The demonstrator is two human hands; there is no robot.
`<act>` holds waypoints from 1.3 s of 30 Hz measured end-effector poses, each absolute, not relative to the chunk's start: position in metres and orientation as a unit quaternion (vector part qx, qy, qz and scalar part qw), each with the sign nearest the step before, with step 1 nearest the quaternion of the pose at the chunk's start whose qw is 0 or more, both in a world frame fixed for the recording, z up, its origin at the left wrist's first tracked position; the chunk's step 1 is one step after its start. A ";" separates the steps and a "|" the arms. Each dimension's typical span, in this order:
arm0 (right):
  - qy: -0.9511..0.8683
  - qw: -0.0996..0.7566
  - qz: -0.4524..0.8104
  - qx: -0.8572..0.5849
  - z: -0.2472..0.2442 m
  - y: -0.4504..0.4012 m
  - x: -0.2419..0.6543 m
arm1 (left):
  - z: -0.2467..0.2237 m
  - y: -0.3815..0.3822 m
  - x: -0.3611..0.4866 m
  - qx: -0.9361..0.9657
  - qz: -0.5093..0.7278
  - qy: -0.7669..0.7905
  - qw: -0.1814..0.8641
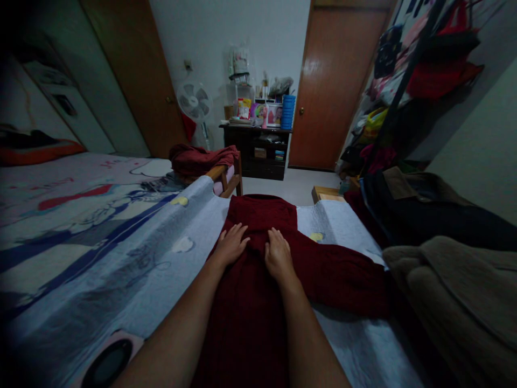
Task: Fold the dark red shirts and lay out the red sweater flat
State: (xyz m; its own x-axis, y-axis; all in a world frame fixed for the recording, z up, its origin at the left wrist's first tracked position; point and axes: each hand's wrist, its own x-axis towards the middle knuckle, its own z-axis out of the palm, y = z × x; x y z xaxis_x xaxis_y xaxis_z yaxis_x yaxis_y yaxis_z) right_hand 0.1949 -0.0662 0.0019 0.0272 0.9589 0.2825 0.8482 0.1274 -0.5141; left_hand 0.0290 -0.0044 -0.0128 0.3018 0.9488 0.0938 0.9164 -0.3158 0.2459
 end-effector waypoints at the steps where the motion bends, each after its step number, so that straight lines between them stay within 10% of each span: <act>1: -0.688 0.257 0.101 -0.671 -0.005 -0.067 0.197 | -0.013 -0.004 0.029 0.806 0.113 0.577 0.073; 10: -0.675 0.092 0.101 -0.725 0.005 -0.076 0.190 | -0.018 0.000 0.027 0.795 0.159 0.582 0.065; 39: -0.656 0.120 0.096 -0.739 0.001 -0.075 0.187 | -0.007 0.107 0.022 0.829 0.159 0.537 0.011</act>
State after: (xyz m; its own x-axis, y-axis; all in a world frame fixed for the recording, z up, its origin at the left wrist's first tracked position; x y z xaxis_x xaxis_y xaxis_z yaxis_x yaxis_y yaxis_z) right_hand 0.1874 -0.0746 0.0007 0.1220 0.9924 0.0155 0.9462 -0.1116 -0.3038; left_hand 0.0216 0.1065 -0.0066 0.3738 0.8930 0.2508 0.8857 -0.4239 0.1893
